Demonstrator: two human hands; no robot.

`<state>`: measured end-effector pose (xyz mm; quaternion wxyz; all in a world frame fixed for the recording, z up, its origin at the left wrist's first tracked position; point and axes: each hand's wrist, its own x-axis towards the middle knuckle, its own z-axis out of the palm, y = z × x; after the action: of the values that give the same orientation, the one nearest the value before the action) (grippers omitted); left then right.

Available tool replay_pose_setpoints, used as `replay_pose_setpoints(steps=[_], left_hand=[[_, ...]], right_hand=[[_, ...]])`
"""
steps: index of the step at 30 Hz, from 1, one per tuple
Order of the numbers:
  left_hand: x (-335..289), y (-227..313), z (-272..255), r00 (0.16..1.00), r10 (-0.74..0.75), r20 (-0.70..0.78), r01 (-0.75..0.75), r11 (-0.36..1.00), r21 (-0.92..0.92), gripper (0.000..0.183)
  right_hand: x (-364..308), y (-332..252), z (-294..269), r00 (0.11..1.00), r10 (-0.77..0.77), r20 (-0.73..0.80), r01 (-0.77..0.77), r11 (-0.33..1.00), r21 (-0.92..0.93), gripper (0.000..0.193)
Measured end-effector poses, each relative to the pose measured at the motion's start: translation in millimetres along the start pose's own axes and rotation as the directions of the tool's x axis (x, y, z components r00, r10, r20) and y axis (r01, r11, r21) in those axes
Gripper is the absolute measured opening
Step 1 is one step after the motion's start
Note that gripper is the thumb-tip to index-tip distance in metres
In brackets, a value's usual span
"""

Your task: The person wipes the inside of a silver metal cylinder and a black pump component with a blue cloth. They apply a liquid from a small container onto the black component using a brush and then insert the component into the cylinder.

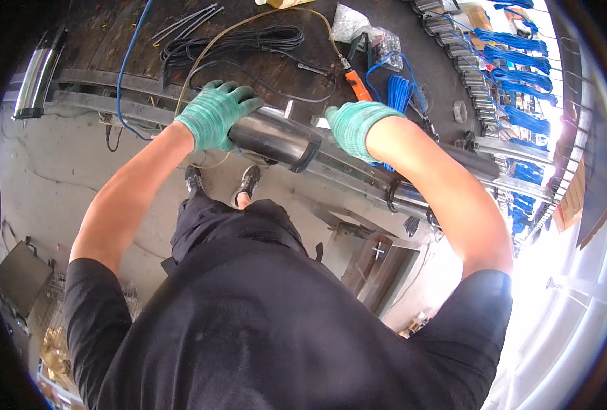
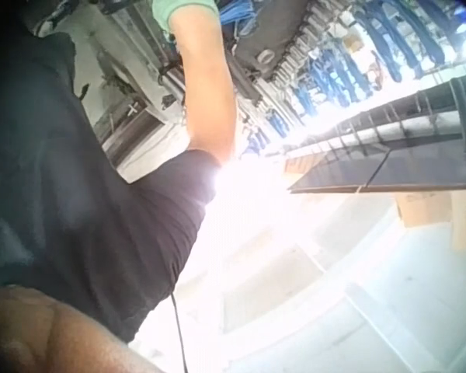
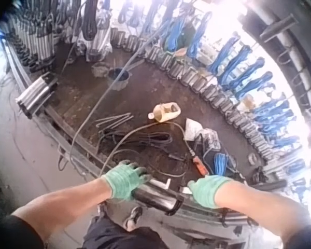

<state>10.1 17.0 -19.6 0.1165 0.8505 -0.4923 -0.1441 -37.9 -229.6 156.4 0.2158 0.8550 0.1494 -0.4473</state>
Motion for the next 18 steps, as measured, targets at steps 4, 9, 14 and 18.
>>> replay_pose_setpoints(steps=[4, 9, 14, 18], left_hand=[[-7, 1, -1, 0.999, -0.021, -0.030, 0.022, 0.999, 0.031, 0.103], [2, 1, -3, 1.000, -0.004, -0.015, 0.005, 0.999, 0.040, 0.103], [-1, -3, 2, 0.997, -0.010, -0.070, 0.011, 1.000, 0.023, 0.101], [1, 3, 4, 0.998, 0.026, -0.055, -0.025, 0.999, 0.023, 0.102]], right_hand=[[-13, -6, -24, 0.980, 0.077, -0.183, -0.032, 0.972, 0.235, 0.033], [-3, -5, 8, 0.999, 0.039, 0.008, -0.039, 0.995, 0.088, 0.035], [-19, 0, -20, 0.976, 0.036, -0.216, 0.011, 0.977, 0.213, 0.038], [-1, -2, 22, 1.000, 0.012, -0.020, -0.010, 0.997, 0.083, 0.034]])
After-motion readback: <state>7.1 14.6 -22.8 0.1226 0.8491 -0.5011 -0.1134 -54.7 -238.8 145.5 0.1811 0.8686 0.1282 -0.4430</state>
